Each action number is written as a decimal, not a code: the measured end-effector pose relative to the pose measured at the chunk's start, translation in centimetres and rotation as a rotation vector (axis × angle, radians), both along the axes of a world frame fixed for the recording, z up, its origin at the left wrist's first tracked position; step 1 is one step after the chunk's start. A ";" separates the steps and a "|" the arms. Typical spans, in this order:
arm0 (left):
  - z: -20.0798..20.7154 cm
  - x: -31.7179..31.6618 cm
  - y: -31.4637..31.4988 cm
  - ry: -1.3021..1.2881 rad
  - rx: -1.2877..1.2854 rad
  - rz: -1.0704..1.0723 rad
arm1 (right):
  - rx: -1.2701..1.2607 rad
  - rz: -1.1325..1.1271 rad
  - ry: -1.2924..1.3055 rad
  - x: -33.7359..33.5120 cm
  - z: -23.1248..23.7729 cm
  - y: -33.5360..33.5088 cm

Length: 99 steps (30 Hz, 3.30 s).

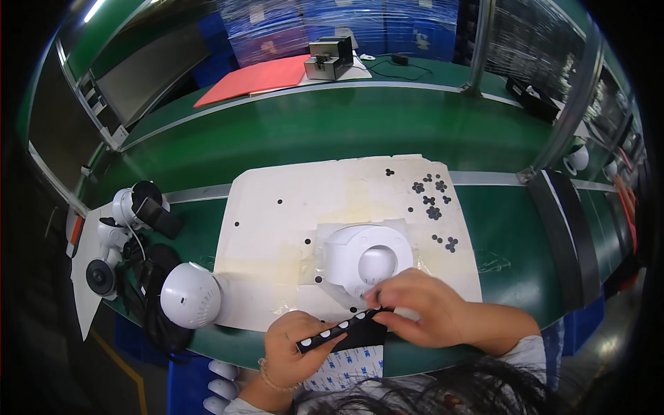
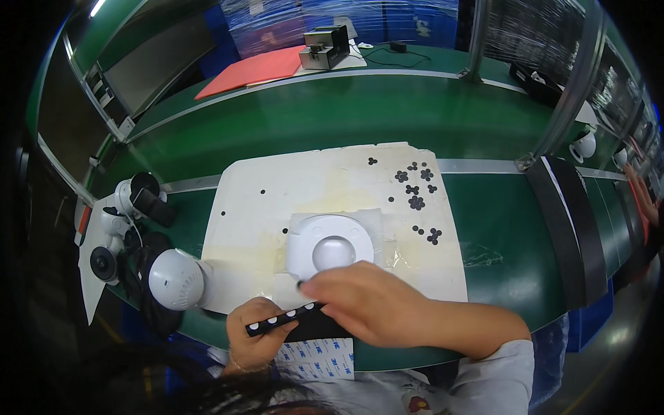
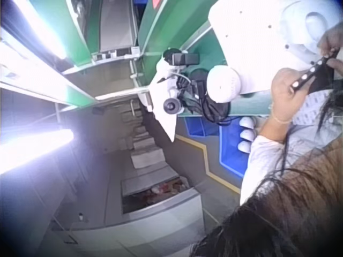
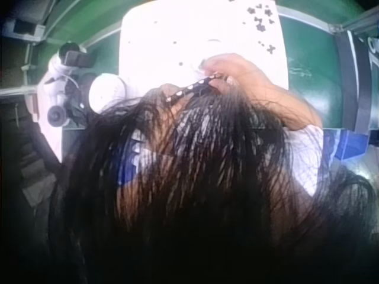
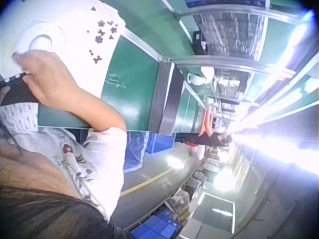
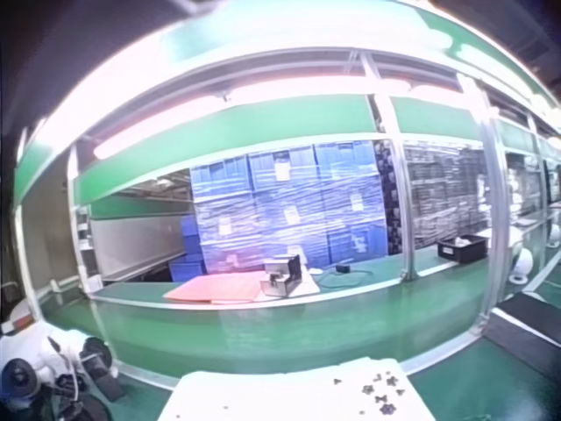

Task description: The person assembles white dome security cameras by hand at a green workbench. They repeatedly pick up a camera body, place it on a white fixture, and attach small black circular components into the holes around the central lens area. After completing each unit, they place it into a blue bin and retrieve the next camera from the bin to continue the process.

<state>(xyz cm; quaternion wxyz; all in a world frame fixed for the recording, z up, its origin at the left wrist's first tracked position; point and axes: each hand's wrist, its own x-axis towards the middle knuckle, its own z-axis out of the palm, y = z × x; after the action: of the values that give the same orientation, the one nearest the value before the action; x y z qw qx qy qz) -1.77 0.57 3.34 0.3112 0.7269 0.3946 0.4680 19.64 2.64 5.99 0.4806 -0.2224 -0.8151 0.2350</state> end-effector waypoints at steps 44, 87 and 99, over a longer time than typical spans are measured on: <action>-2.8 1.2 1.4 0.187 0.179 -0.074 | -0.100 -0.182 -0.085 -0.3 -0.1 5.3; -2.1 0.9 1.4 0.196 -0.048 -0.134 | 0.115 -0.453 -0.310 -1.2 -2.2 0.7; -1.9 0.9 1.4 0.150 -0.074 -0.142 | 0.298 -0.646 -0.465 0.4 -2.9 -0.7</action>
<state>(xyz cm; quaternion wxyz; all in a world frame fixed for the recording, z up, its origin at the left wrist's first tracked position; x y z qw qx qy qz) -0.83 1.92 1.47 0.3399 0.7741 0.3811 0.3742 20.01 1.97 3.07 0.3596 -0.4417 -0.8152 -0.1047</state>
